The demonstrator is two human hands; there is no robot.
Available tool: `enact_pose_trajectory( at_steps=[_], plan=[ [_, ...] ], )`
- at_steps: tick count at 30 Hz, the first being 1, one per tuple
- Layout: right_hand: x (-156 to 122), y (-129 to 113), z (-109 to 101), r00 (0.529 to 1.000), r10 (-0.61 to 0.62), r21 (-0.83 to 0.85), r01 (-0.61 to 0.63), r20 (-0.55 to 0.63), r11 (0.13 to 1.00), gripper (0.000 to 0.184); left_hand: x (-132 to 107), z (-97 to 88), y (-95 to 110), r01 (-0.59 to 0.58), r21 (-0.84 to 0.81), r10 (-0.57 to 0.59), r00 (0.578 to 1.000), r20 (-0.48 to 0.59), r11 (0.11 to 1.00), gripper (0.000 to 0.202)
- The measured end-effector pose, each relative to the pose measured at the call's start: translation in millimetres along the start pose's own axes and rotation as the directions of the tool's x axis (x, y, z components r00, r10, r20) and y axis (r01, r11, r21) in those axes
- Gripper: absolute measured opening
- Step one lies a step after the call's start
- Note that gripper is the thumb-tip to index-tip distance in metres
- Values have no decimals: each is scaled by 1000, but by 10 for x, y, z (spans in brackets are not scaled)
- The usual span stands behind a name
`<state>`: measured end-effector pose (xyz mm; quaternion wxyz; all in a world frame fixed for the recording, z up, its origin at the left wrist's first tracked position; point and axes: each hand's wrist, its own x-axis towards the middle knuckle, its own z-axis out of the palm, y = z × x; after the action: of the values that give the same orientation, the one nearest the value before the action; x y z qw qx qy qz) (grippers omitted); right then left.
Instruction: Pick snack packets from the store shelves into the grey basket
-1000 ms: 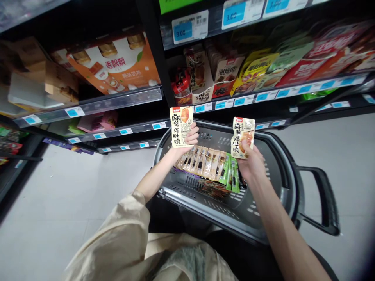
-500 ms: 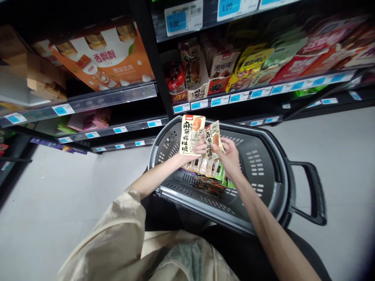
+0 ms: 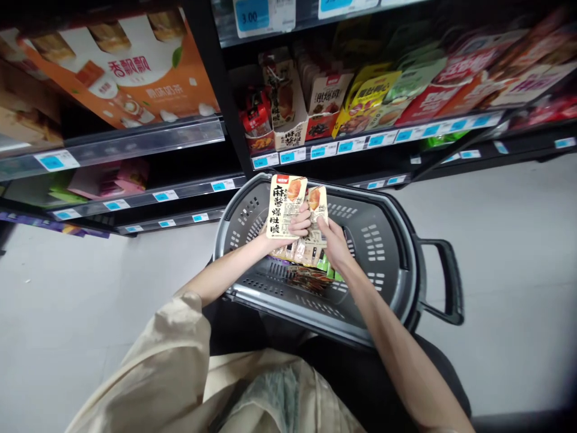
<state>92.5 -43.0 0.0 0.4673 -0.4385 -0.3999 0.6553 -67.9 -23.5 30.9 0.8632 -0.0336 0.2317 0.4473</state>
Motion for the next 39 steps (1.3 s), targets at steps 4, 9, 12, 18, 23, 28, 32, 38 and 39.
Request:
enact_pose_trajectory(
  at_steps=[4,9,12,18,23,28,32,38,39],
  plan=[
    [16,-218,-49,995,98,162,-95,-9,982,53,-25,26,14,-5,-19,6,1000,22,1000,22],
    [6,-446,-159,997,59,154,-52,-42,987,52,-25,81,33,-32,-11,33,996,84,999,30],
    [-1,-470,-180,998,31,111,-25,-49,994,56,-32,93,25,-24,3,23,994,103,1000,32],
    [-6,-425,-164,999,26,68,-24,-26,997,56,-10,14,6,7,33,-11,993,122,999,29],
    [-20,-451,-142,999,36,102,-35,-5,994,51,-11,18,19,-2,37,-2,993,115,999,30],
    [-21,-460,-140,1000,29,66,-29,-1,997,52,-22,40,25,-7,60,-2,989,151,998,32],
    [-13,-448,-140,1000,31,37,-31,4,999,55,-14,50,18,-8,58,1,993,115,998,32],
    [-11,-446,-133,999,35,51,-35,10,998,55,-15,99,2,-17,43,14,998,61,999,36],
    [-12,-447,-133,999,38,48,-39,13,998,55,-18,108,0,-13,37,11,999,48,999,35]
  ],
)
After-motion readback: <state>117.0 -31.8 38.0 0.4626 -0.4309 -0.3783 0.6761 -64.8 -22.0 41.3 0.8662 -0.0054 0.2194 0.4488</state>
